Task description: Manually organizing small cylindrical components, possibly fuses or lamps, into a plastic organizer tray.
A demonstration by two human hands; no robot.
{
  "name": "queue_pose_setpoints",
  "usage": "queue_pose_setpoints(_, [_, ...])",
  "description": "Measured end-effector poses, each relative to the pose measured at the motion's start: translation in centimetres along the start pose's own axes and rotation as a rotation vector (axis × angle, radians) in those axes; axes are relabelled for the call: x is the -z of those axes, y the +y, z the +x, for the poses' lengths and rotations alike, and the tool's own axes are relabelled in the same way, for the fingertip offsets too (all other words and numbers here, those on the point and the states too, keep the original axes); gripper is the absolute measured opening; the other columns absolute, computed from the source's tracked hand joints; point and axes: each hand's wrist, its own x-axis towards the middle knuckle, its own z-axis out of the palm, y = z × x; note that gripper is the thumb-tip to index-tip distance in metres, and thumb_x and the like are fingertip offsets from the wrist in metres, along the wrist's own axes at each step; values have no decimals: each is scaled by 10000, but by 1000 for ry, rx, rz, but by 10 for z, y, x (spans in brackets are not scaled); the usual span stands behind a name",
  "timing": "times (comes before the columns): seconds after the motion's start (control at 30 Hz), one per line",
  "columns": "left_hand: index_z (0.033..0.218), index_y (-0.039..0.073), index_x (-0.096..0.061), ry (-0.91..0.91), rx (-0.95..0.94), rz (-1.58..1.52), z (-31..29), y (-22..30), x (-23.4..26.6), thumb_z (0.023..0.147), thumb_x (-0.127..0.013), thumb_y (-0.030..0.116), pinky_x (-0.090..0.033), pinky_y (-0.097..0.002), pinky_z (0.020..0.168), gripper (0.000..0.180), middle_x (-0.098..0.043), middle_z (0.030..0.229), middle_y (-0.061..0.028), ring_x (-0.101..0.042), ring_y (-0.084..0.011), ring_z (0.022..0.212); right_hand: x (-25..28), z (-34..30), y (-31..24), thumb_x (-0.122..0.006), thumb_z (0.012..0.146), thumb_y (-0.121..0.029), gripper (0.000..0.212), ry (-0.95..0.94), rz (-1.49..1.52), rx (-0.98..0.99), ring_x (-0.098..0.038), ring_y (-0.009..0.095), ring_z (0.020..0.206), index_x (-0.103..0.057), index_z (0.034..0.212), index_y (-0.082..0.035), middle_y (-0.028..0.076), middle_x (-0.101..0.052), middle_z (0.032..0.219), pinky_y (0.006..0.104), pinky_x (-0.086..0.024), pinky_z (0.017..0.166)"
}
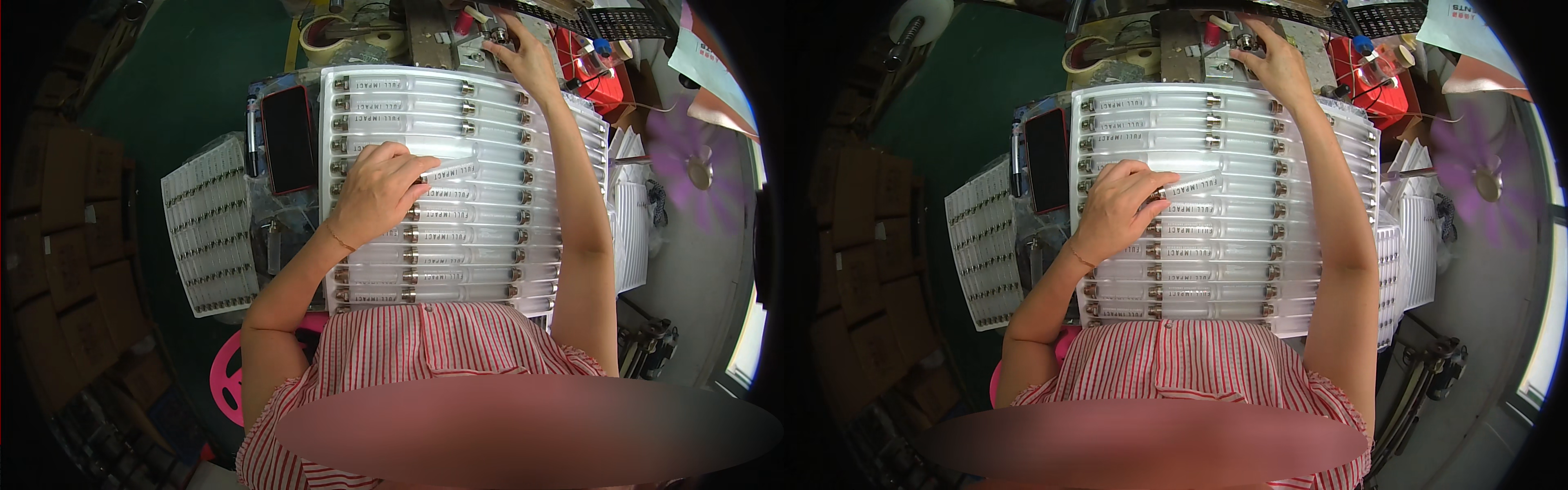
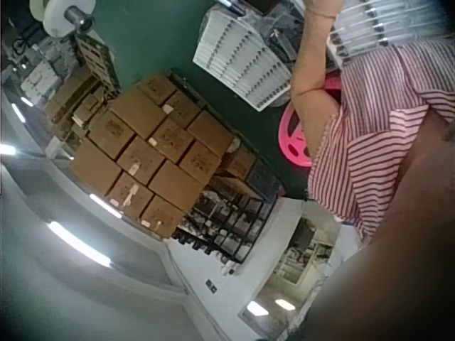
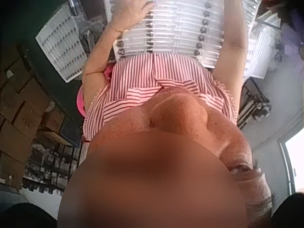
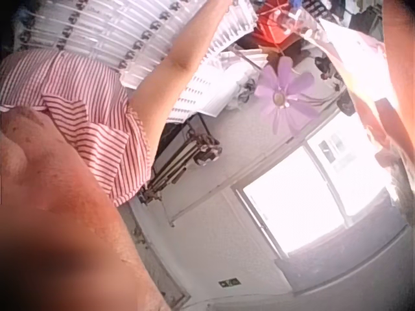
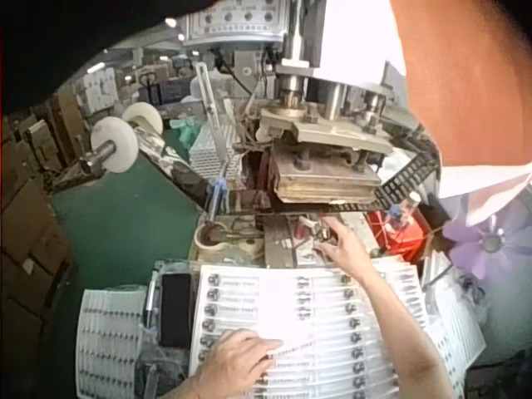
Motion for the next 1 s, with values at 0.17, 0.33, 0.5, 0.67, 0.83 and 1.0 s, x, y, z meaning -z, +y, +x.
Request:
queue_pose_setpoints(0.17, [1058, 117, -645, 3, 1, 3, 0, 0, 0, 747, -681, 137, -405, -347, 851, 314, -639, 848, -26, -544, -217, 932, 1, 0, -1, -722, 753, -355, 569, -12, -6, -5, -522, 208, 600, -530, 1275, -232, 92, -564, 694, 356, -443, 605])
queue_pose_setpoints(0.33, [1059, 115, -644, 2, 6, -8, -1, 0, 0, 748, -679, 136, -404, -350, 847, 313, -633, 838, -27, -543, -219, 929, 0, 0, 0, -719, 755, -359, 573, -13, -20, 8, -507, 211, 595, -525, 1281, -240, 93, -556, 688, 361, -442, 614])
queue_pose_setpoints(0.5, [1054, 107, -642, -9, -1, -7, 1, 2, -1, 749, -676, 130, -405, -351, 846, 308, -628, 860, -34, -542, -222, 931, 6, -3, -1, -731, 742, -347, 582, 44, -25, 20, -574, 233, 655, -528, 1270, -209, 115, -608, 749, 375, -467, 647])
queue_pose_setpoints(0.67, [1058, 87, -634, 34, -2, -27, -1, -2, -1, 743, -679, 112, -405, -351, 854, 320, -601, 953, -48, -542, -221, 932, 37, -41, -37, -722, 753, -264, 404, 14, -122, -73, -616, 268, 787, -602, 1114, -128, 108, -644, 888, 387, -494, 714])
queue_pose_setpoints(0.83, [1086, 72, -621, 165, -7, -102, 6, 3, 6, 755, -678, 114, -439, -343, 835, 338, -584, 997, -75, -542, -247, 970, 15, -91, -82, -713, 746, -211, 207, -207, -169, 478, -570, 251, 786, -650, 887, -73, 66, -588, 780, 367, -467, 724])
queue_pose_setpoints(1.0, [1131, 61, -596, 341, 30, -55, 11, -7, 26, 839, -619, 212, -464, -335, 790, 329, -591, 1012, -99, -567, -248, 908, 21, -91, -94, -728, 719, -162, 201, -158, -86, 453, -591, 251, 798, -640, 880, -79, 54, -621, 894, 354, -474, 700])
